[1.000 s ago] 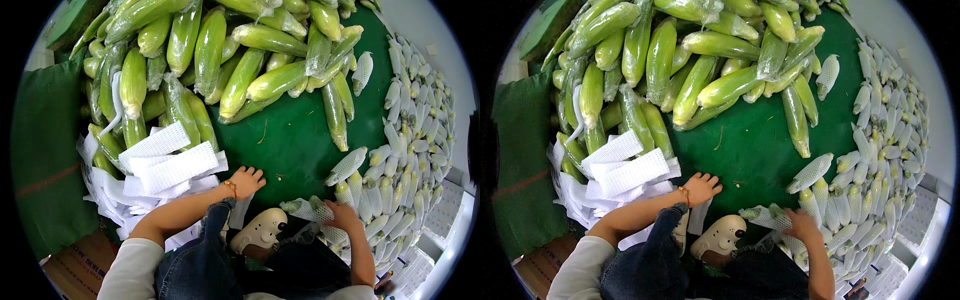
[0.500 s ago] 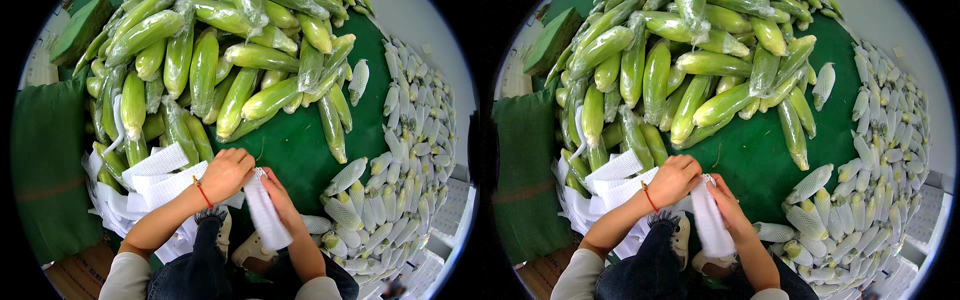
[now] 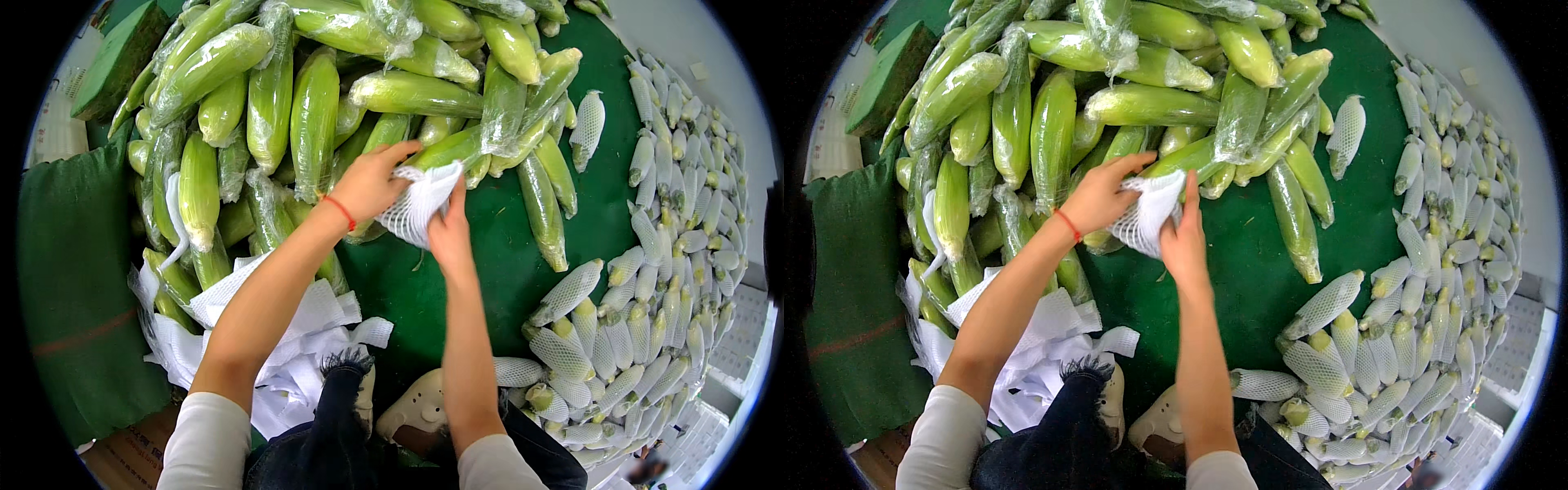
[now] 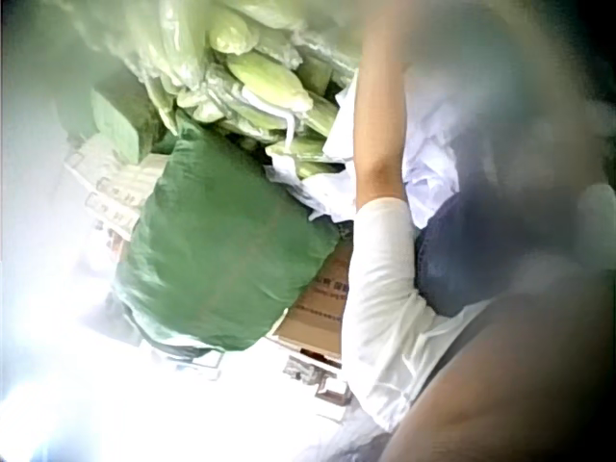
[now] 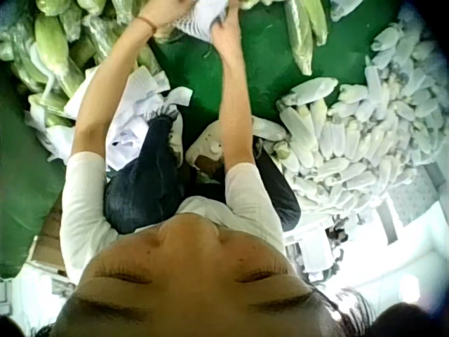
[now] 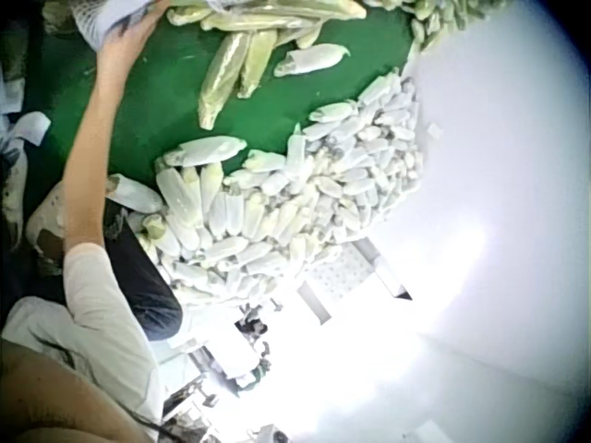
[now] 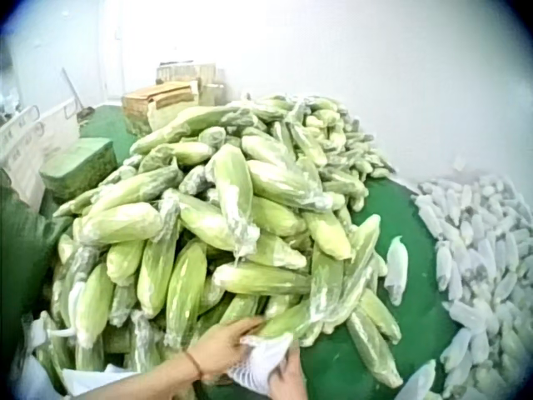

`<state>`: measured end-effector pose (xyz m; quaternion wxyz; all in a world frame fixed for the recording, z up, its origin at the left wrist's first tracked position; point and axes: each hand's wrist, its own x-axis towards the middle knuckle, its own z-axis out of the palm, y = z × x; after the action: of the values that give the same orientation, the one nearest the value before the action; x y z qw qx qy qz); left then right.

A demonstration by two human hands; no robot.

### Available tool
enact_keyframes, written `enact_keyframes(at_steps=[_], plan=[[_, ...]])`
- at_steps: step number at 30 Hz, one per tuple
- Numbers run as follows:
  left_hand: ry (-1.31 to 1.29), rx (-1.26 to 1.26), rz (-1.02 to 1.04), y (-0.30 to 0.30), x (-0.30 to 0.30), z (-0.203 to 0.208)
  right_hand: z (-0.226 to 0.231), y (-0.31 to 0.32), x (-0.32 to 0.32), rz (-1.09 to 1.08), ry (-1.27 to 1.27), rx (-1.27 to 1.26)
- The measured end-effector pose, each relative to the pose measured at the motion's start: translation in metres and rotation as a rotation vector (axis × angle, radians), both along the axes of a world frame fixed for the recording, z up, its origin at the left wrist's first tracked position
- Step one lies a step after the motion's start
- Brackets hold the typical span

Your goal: The person takes ears of corn from a pile on the floor and pulls white foam mesh sleeves over each one by hand, then places the covered corn into a separate pile.

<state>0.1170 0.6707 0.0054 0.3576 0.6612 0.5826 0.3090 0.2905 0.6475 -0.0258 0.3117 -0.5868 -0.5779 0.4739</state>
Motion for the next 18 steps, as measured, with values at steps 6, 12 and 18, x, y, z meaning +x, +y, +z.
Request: enact_keyframes(at_steps=[6, 12, 18], plan=[[-0.229, -0.207, -0.074, -0.043, 0.023, 0.036, 0.040, -0.038, -0.002, -0.388, 1.002, -0.210], [-0.348, -0.264, 0.010, -0.129, 0.044, 0.062, 0.033, -0.162, 0.028, -0.595, 0.803, -0.301], [-0.049, -0.289, 0.080, -0.134, 0.045, -0.054, -0.072, -0.159, 0.007, -0.684, 0.875, -0.542]])
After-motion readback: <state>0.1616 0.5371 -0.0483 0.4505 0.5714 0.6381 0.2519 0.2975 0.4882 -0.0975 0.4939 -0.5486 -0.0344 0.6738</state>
